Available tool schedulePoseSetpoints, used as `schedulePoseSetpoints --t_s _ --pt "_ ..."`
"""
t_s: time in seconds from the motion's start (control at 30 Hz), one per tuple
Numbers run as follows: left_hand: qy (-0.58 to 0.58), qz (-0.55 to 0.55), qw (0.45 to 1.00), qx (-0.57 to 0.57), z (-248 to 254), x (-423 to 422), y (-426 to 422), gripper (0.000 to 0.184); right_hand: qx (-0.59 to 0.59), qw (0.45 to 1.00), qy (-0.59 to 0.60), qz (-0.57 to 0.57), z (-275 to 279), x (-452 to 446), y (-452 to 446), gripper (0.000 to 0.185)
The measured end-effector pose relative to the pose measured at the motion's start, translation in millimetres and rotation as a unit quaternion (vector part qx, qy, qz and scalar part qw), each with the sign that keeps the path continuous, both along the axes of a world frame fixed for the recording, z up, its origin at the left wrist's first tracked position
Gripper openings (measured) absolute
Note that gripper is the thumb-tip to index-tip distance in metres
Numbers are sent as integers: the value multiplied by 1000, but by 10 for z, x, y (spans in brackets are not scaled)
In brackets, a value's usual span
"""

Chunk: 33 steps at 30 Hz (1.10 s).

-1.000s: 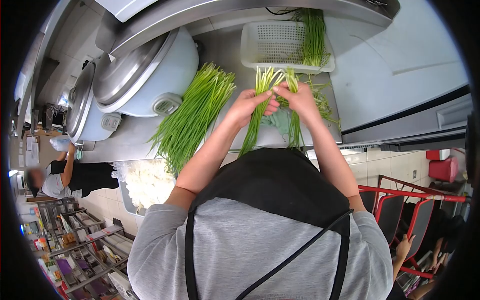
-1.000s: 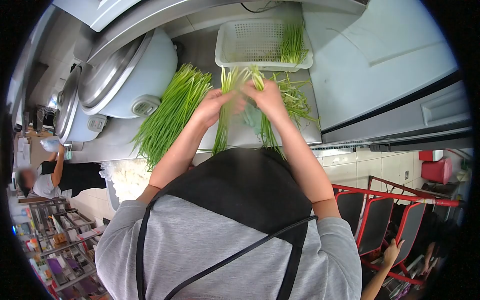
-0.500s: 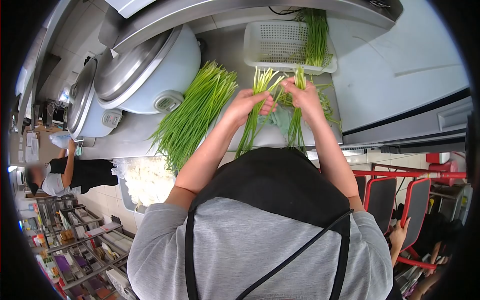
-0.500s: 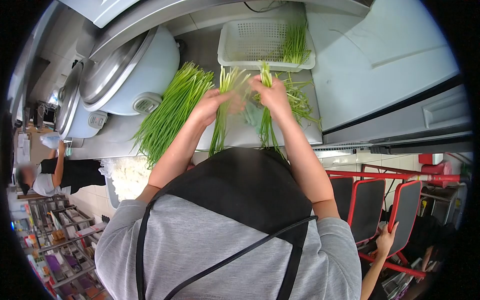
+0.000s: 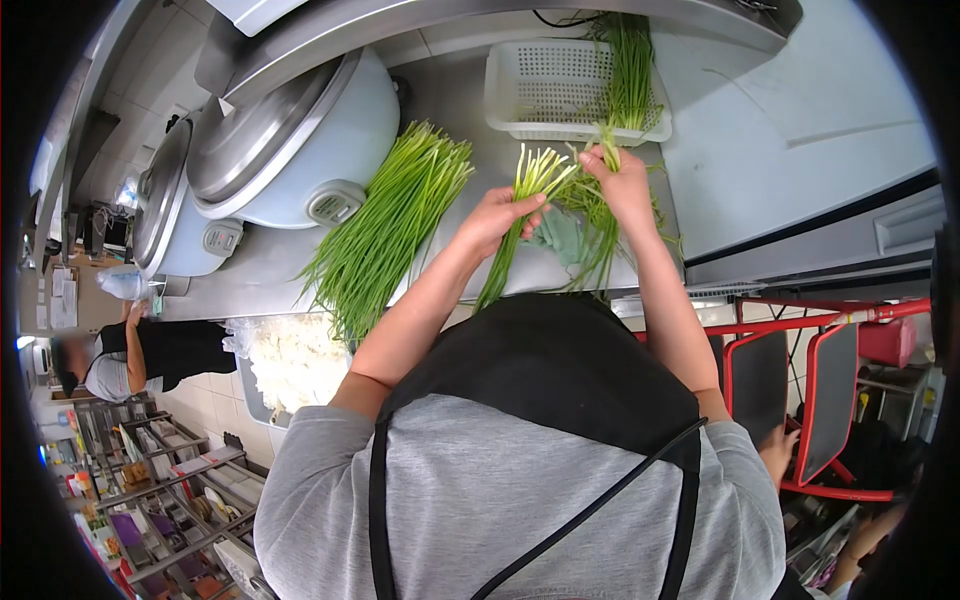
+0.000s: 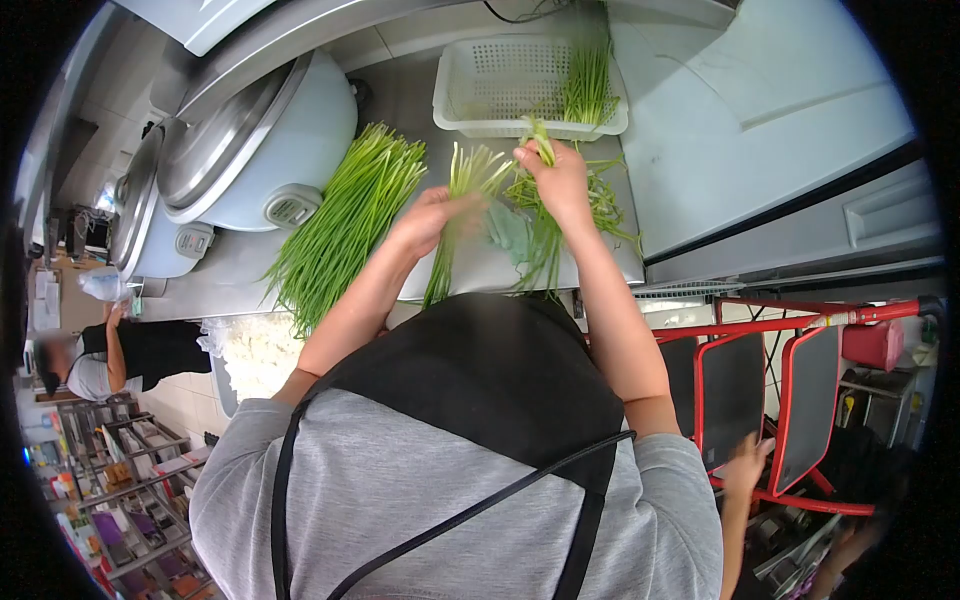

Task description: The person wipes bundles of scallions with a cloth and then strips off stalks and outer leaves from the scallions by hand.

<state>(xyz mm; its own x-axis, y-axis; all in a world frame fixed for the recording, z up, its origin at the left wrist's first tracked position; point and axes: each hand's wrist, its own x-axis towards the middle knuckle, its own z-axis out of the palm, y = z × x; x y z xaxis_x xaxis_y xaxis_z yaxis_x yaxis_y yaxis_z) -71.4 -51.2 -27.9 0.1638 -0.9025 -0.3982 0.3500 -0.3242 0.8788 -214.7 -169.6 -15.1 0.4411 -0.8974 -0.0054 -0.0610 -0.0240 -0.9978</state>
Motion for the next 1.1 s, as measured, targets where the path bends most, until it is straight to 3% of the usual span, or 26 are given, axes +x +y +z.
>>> schedulePoseSetpoints --t_s 0.07,0.2,0.27,0.3,0.37,0.4,0.47,0.5,0.57,0.7,0.77,0.87,1.0,1.1 --pt "-16 -5 1000 -6 -29 60 -7 21 -242 967 75 -14 -150 -18 -77 22" --pt "-6 6 1000 6 17 209 30 22 -192 971 142 -16 -8 -125 -176 31" --pt "15 12 1000 9 60 201 38 23 -181 942 283 27 65 -157 -176 38" --pt "13 25 1000 12 105 162 42 23 -182 942 283 26 17 -144 -165 38" --pt "10 39 999 15 108 119 23 23 -88 988 122 40 -117 -72 -103 41" --pt "19 24 1000 6 79 100 8 23 -88 988 122 41 -98 -34 -40 41" --pt "29 8 1000 -4 59 76 -8 23 67 993 59 79 -52 34 97 33" --pt "26 -3 1000 -4 81 61 -11 24 67 993 59 78 -65 41 116 33" --pt "24 -14 1000 -5 92 59 -11 26 163 978 -97 83 -103 54 135 25" --pt "44 -4 999 -22 25 83 -23 26 196 970 -117 89 -120 38 105 20" --pt "42 7 999 -23 11 88 -32 26 240 951 -192 20 -137 83 131 19" --pt "31 13 999 -17 44 80 -43 26 270 939 -211 6 -58 122 219 21" --pt "5 -7 1000 -21 58 58 -59 27 205 959 -178 81 -137 150 272 18" --pt "36 8 999 -26 47 80 -59 29 211 960 -173 58 -143 150 256 17"
